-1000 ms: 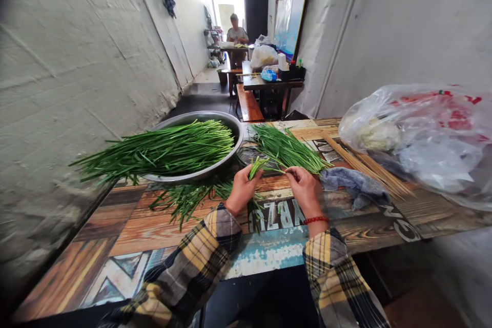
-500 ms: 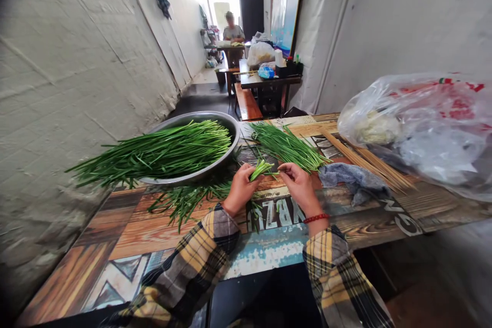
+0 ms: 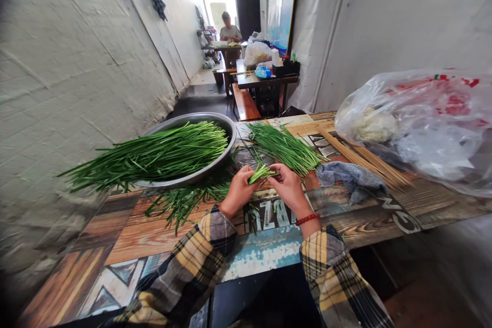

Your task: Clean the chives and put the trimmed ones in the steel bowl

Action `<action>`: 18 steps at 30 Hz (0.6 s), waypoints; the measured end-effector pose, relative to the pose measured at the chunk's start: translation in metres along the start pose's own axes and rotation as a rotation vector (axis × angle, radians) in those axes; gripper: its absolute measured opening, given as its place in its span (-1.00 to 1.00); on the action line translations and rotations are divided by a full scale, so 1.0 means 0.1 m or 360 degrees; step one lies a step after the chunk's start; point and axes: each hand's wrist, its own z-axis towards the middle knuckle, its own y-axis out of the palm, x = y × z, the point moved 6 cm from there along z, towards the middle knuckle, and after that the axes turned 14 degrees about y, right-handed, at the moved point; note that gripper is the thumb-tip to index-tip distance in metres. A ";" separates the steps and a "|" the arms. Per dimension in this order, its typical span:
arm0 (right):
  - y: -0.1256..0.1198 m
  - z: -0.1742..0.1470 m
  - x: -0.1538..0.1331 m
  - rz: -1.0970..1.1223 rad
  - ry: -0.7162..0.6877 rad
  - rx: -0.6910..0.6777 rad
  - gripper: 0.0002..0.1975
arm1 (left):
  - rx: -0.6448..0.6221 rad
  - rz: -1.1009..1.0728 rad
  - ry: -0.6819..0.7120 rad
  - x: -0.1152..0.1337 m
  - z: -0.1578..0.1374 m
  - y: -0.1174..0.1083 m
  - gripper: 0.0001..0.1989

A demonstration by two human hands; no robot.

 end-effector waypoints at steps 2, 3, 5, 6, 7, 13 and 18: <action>-0.01 0.00 -0.02 -0.0167 -0.0053 0.0078 -0.73 | 0.0001 0.0005 -0.0003 0.00 0.00 0.00 -0.68; -0.04 0.00 -0.02 -0.0233 -0.0072 0.0130 -0.74 | 0.0007 0.0008 -0.0004 0.00 0.00 0.00 -0.68; -0.14 0.01 0.00 -0.0312 -0.0065 0.0294 -0.76 | 0.0026 0.0015 -0.0005 0.00 0.00 -0.01 -0.69; -0.21 0.02 0.02 -0.0326 -0.0044 0.0401 -0.78 | 0.0036 0.0020 -0.0009 0.00 0.00 -0.01 -0.69; -0.28 0.02 0.04 -0.0318 -0.0019 0.0502 -0.79 | 0.0044 0.0023 -0.0016 -0.01 0.00 -0.02 -0.69; -0.31 0.01 0.00 -0.0218 -0.0061 0.0306 -0.74 | 0.0092 0.0051 -0.0044 -0.01 -0.01 -0.05 -0.70; -0.19 -0.07 -0.21 -0.0518 -0.0350 0.0272 -0.82 | 0.0056 0.0084 0.0007 0.01 -0.01 -0.04 -0.70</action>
